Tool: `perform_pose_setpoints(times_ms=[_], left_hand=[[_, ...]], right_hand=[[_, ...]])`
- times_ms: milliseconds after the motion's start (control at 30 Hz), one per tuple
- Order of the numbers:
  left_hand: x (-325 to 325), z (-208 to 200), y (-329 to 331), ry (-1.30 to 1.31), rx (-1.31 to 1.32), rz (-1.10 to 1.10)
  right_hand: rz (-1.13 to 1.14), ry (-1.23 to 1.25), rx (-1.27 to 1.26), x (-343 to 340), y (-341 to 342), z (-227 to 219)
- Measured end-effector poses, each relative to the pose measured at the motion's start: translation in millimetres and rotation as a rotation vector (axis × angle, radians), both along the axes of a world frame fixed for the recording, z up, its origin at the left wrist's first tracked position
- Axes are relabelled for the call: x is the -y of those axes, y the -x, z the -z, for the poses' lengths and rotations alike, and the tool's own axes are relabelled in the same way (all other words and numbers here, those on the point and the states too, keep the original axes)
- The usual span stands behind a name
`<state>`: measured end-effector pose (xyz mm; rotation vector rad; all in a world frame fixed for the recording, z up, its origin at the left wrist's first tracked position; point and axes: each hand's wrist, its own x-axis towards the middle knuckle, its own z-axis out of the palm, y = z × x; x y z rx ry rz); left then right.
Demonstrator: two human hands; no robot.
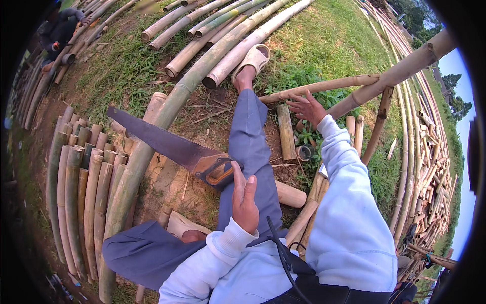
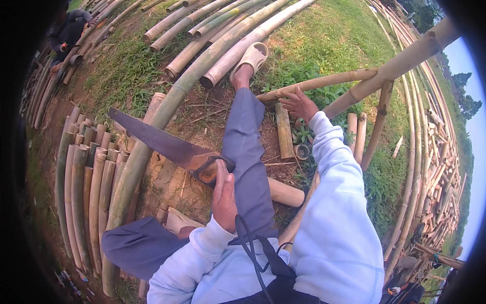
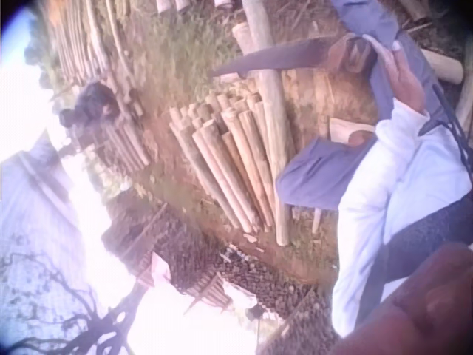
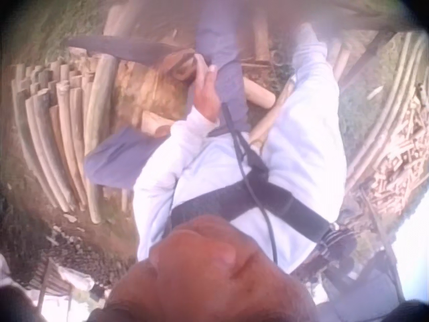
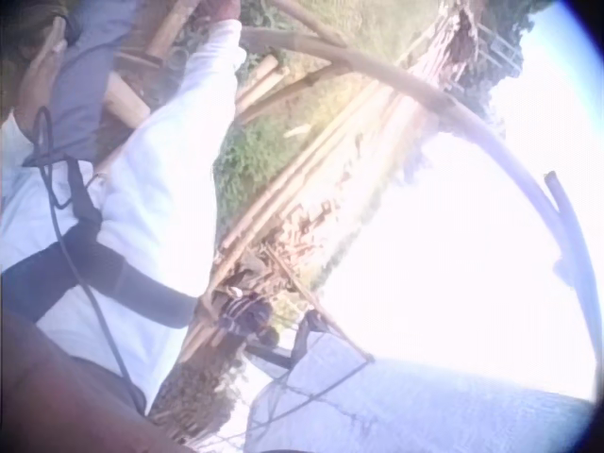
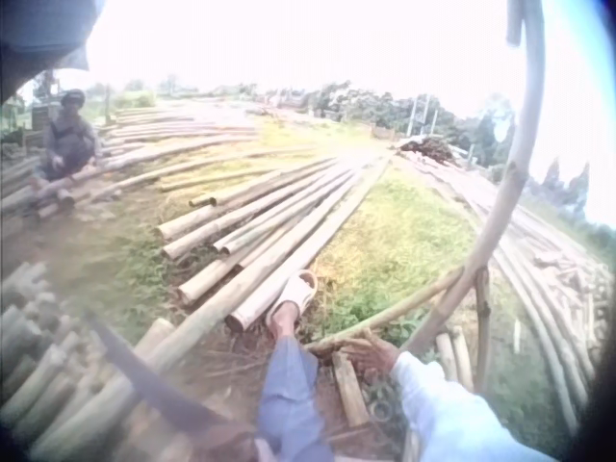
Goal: The person sits on the ground and uses a hand saw to cut a long bamboo pole into shorter sections. The person repeatedly positions the saw, cuts through the bamboo, and separates the cut pieces, stacking them nearby.
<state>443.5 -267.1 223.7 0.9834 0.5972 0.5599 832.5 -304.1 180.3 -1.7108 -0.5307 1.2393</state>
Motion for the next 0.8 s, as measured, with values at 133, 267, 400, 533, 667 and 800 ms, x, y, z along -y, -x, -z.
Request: perform_pose_setpoints(times_ms=[133,267,400,533,667,800], left_hand=[[-12,1,0,0.186,0.137,-0.108],[-11,11,-3,0.229,0.087,-0.147],[-11,17,-2,0.247,0.097,-0.127],[-13,16,-1,0.218,0.093,-0.136],[-12,17,0,0.221,0.104,-0.147],[-13,15,-1,0.219,0.11,-0.151]], right_hand=[[-0.029,-0.052,0.02,-44,-15,-18],[-0.004,-0.044,0.028,-70,-17,-23],[-0.053,-0.08,-0.004,-68,-28,-10],[-0.067,-0.024,0.02,-70,-14,-11],[-0.06,-0.005,0.025,-65,-14,-1],[-0.056,-0.005,0.029,-65,-16,1]])
